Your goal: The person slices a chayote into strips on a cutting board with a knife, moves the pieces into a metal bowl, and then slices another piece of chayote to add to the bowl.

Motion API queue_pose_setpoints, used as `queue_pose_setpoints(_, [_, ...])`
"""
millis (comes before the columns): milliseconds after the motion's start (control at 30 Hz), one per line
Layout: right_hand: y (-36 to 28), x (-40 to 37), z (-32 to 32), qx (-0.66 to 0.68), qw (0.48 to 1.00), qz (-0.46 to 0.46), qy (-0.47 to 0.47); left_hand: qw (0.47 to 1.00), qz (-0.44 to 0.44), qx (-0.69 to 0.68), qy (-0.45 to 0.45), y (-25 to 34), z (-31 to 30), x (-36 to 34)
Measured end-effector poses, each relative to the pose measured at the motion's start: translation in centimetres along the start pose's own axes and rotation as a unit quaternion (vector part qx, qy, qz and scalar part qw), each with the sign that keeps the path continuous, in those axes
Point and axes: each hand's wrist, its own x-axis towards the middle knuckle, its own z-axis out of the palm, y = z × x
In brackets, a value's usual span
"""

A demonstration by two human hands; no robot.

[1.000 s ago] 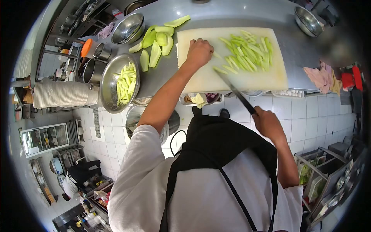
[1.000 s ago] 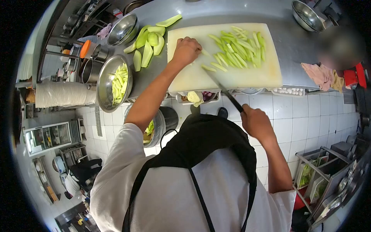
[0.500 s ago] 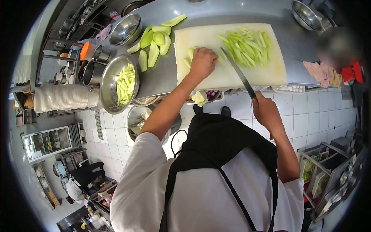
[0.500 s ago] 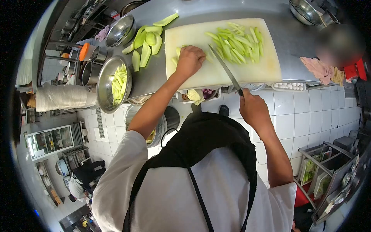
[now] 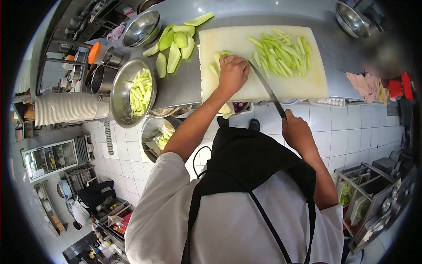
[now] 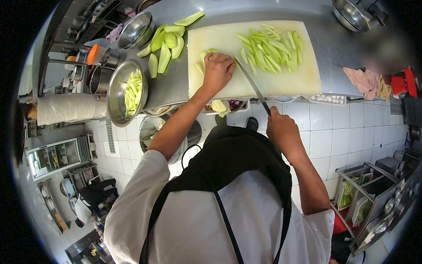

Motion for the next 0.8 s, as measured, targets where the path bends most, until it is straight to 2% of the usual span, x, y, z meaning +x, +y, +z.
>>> queue_pose_setpoints(67, [-0.5,0.6,0.3,-0.007,1.000,0.021,-0.018,1.000,-0.009,-0.002,-0.002,-0.1,0.2,-0.1])
queue_pose_setpoints(200, [0.4,4.7,2.2,-0.009,0.998,-0.048,0.026,1.000,-0.005,0.004,-0.010,-0.2,0.1,-0.1])
queue_pose_setpoints(300, [0.3,5.8,0.7,0.010,0.999,-0.028,0.034,1.000,0.005,0.007,0.013,-0.4,-0.3,-0.2])
queue_pose_setpoints(333, [0.5,5.4,0.7,0.027,0.995,-0.033,0.092,1.000,0.000,0.006,0.029,-0.4,-1.0,-0.4])
queue_pose_setpoints(467, [0.0,2.7,-1.1,0.036,0.999,-0.017,0.032,0.997,-0.052,0.004,0.058,-2.9,-3.3,0.2])
queue_pose_setpoints(633, [0.6,1.3,0.9,0.014,0.999,-0.048,-0.020,0.995,-0.041,-0.013,-0.086,-5.6,-5.0,2.4])
queue_pose_setpoints(700, [0.9,1.6,1.2,0.028,0.999,-0.035,0.010,0.989,-0.038,-0.011,-0.140,-5.6,-4.7,2.9])
queue_pose_setpoints(800, [2.5,2.3,1.3,0.033,0.998,-0.007,0.054,0.990,-0.022,0.014,-0.137,-4.7,-3.1,2.6])
